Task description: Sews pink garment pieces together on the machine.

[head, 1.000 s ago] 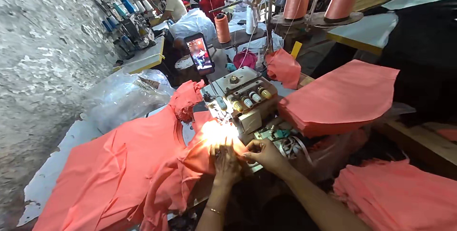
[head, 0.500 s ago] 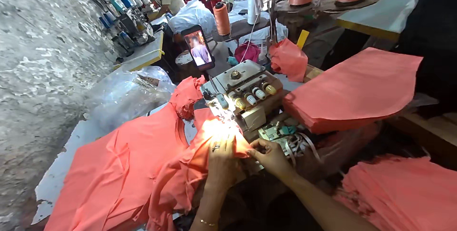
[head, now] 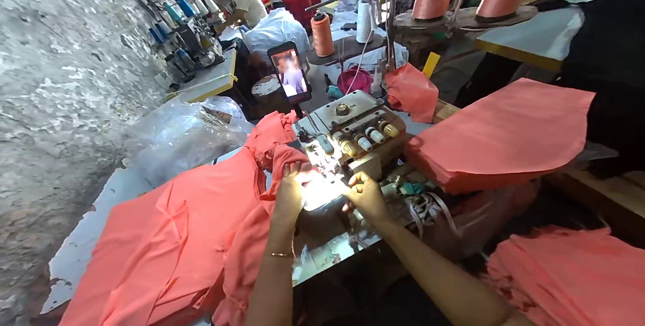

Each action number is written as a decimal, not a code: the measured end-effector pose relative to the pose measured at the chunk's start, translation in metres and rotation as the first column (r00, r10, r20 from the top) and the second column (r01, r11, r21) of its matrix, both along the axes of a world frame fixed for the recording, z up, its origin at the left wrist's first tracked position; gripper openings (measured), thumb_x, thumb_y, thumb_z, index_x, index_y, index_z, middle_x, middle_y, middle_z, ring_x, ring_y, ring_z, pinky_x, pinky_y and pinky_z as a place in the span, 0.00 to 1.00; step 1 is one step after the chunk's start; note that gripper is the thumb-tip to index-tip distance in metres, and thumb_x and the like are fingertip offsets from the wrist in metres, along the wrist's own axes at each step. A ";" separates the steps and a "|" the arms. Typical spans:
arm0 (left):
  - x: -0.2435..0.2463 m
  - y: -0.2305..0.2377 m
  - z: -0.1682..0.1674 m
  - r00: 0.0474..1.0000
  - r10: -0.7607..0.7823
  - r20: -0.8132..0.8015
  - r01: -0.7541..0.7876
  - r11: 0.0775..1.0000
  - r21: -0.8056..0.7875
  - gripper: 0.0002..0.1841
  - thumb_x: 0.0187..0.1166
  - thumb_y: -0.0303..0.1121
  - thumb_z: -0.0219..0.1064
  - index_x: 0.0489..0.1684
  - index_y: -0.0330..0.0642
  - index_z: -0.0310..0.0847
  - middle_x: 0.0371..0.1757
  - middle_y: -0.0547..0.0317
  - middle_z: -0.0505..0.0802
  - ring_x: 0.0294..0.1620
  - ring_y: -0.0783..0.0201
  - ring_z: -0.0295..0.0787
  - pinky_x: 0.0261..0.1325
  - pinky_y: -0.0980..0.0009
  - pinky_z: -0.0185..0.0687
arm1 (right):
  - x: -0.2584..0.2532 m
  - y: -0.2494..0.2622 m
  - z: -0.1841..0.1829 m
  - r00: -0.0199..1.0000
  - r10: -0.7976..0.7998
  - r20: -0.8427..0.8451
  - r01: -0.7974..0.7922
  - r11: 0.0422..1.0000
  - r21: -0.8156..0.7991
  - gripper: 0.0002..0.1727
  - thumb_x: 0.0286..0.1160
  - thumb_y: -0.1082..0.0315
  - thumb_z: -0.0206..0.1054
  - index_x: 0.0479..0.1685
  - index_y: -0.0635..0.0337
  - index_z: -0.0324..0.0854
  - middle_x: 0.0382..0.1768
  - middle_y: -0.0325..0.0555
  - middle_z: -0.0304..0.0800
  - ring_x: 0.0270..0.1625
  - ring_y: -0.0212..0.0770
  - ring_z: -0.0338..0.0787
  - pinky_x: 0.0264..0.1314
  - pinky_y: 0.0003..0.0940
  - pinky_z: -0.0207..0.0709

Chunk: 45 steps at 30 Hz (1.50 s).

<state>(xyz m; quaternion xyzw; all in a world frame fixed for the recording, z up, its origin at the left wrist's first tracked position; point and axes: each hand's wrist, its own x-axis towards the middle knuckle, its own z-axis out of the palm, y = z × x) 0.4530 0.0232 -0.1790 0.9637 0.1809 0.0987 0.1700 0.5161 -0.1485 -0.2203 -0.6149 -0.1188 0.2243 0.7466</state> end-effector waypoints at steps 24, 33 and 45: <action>-0.098 -0.159 -0.086 0.785 -0.093 0.613 0.093 0.995 0.031 0.32 0.54 0.45 0.81 0.54 0.29 0.84 0.50 0.38 0.89 0.41 0.53 0.88 0.42 0.63 0.87 | 0.012 -0.039 0.026 0.788 0.458 0.412 -0.082 0.741 -0.667 0.20 0.89 0.62 0.57 0.50 0.74 0.84 0.42 0.65 0.88 0.49 0.58 0.88 0.58 0.56 0.76; -0.096 -0.126 0.039 0.728 0.266 0.632 0.187 0.809 -0.557 0.14 0.89 0.28 0.50 0.45 0.26 0.81 0.32 0.64 0.87 0.36 0.81 0.85 0.47 0.80 0.83 | -0.051 -0.037 0.075 0.775 -0.075 0.627 -0.304 0.826 0.474 0.15 0.83 0.52 0.65 0.53 0.51 0.74 0.49 0.28 0.87 0.46 0.22 0.89 0.51 0.25 0.87; 0.050 -0.033 0.257 -0.017 -0.297 0.955 0.995 0.089 0.045 0.16 0.94 0.33 0.40 0.56 0.38 0.74 0.49 0.50 0.87 0.56 0.53 0.88 0.62 0.51 0.86 | -0.097 -0.203 0.158 0.357 0.576 0.735 -0.747 0.649 -0.146 0.11 0.70 0.77 0.72 0.48 0.75 0.84 0.37 0.48 0.92 0.41 0.23 0.88 0.49 0.17 0.80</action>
